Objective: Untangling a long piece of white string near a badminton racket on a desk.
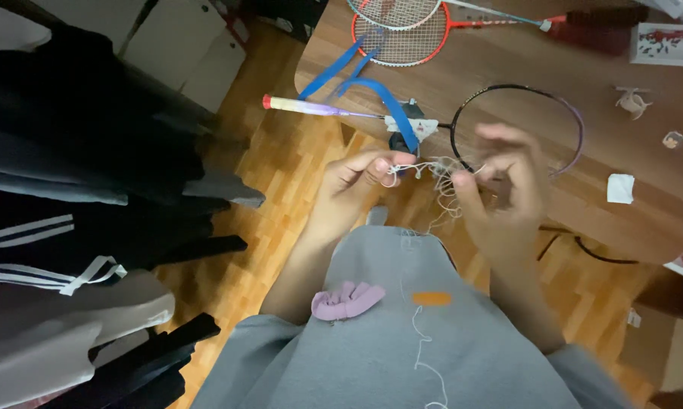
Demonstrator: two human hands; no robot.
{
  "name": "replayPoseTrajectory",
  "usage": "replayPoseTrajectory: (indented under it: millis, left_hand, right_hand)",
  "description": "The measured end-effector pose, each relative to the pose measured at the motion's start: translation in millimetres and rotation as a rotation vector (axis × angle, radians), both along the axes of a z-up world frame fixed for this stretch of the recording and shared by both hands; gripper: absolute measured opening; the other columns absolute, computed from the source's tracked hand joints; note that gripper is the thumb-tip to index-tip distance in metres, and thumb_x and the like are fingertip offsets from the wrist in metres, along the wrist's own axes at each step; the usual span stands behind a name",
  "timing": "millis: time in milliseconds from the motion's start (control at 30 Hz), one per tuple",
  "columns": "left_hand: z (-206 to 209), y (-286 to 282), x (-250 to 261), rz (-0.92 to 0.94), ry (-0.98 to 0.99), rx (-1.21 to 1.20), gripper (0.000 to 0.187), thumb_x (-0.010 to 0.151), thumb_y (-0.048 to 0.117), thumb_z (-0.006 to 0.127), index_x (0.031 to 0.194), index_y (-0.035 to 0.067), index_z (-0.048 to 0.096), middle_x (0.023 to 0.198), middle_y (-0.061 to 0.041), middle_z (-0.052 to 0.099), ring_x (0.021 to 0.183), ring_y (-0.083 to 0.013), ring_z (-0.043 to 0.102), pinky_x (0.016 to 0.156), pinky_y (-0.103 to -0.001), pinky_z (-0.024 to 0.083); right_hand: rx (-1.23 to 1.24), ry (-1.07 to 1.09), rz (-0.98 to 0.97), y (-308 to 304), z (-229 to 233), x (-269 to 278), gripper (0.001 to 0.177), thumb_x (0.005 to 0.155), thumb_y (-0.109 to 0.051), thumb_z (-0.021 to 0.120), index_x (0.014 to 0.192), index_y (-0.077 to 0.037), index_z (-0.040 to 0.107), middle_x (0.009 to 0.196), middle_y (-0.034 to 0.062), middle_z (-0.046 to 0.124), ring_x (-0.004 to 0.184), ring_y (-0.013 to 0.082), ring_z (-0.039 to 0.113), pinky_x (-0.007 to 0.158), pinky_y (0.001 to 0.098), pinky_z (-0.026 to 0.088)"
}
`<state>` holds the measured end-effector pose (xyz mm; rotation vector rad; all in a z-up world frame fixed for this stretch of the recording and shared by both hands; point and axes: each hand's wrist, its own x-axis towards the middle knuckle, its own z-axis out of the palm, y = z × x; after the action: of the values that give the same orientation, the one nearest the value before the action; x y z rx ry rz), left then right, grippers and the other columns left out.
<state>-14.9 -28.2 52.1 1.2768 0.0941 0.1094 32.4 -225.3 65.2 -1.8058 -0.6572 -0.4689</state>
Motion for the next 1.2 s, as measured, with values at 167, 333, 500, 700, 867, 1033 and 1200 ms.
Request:
replayPoseTrajectory:
  millis: [167, 333, 500, 700, 867, 1033, 1200]
  left_hand:
    - [-3, -3, 0, 0.000, -0.017, -0.006, 0.022, 0.105, 0.012, 0.059, 0.114, -0.001, 0.075, 0.090, -0.012, 0.070, 0.092, -0.0173, 0.070, 0.092, -0.035, 0.059]
    - [-27, -4, 0, 0.011, 0.070, -0.327, 0.024, 0.106, 0.013, 0.057, 0.108, -0.008, 0.067, 0.099, -0.020, 0.068, 0.100, -0.0302, 0.072, 0.095, -0.048, 0.061]
    - [-21, -8, 12, 0.149, 0.101, -0.462, 0.025, 0.108, 0.019, 0.051, 0.110, -0.003, 0.061, 0.084, -0.015, 0.069, 0.080, -0.0241, 0.077, 0.081, -0.039, 0.068]
    - [-12, 38, 73, 0.203, -0.373, -0.431, 0.007, 0.108, 0.020, 0.054, 0.109, 0.014, 0.053, 0.082, 0.001, 0.048, 0.061, -0.0075, 0.041, 0.048, -0.023, 0.032]
    - [38, 79, 96, 0.599, -0.732, -0.021, 0.018, 0.107, 0.034, 0.056, 0.105, 0.016, 0.051, 0.096, 0.000, 0.048, 0.066, -0.0109, 0.037, 0.048, -0.027, 0.028]
    - [65, 136, 68, 0.776, -1.042, 0.170, 0.024, 0.111, 0.037, 0.059, 0.113, 0.014, 0.053, 0.117, 0.003, 0.061, 0.066, -0.0189, 0.030, 0.046, -0.034, 0.016]
    - [27, 221, 4, 0.956, -1.253, 0.229, 0.028, 0.115, 0.027, 0.048, 0.120, 0.001, 0.057, 0.104, -0.020, 0.050, 0.085, -0.0287, 0.034, 0.071, -0.045, 0.024]
  right_hand:
    - [0.442, 0.346, 0.307, -3, -54, -7, 0.014, 0.098, 0.001, 0.064, 0.094, 0.001, 0.050, 0.091, 0.0225, 0.068, 0.080, 0.0268, 0.069, 0.076, 0.0385, 0.059]
    - [0.695, 0.358, 0.687, -13, -57, 2, 0.009, 0.099, -0.008, 0.063, 0.095, 0.000, 0.065, 0.086, 0.0116, 0.069, 0.078, 0.0183, 0.072, 0.081, 0.0349, 0.066]
    - [0.574, 0.726, 0.279, -20, -49, -13, 0.025, 0.108, -0.027, 0.047, 0.111, -0.002, 0.048, 0.096, 0.0198, 0.067, 0.041, 0.0070, 0.056, 0.031, 0.0159, 0.032]
    - [0.463, 0.640, 0.901, -22, -10, -18, 0.019, 0.112, -0.017, 0.045, 0.126, -0.008, 0.054, 0.100, 0.0111, 0.074, 0.067, 0.0092, 0.071, 0.054, 0.0183, 0.061]
    - [0.181, 1.323, 1.130, 38, -26, -33, 0.039, 0.105, -0.026, 0.047, 0.140, -0.009, 0.047, 0.126, 0.0137, 0.067, 0.098, 0.0236, 0.067, 0.083, 0.0364, 0.059]
    - [0.360, 1.460, 1.167, 60, -117, -40, 0.039, 0.104, -0.026, 0.054, 0.138, -0.006, 0.052, 0.149, 0.0153, 0.053, 0.143, 0.0333, 0.050, 0.114, 0.0476, 0.046]
    - [0.787, 1.932, 1.206, 53, -216, -34, 0.071, 0.101, -0.037, 0.054, 0.159, -0.009, 0.026, 0.162, 0.0288, 0.029, 0.147, 0.0500, 0.033, 0.108, 0.0642, 0.045]
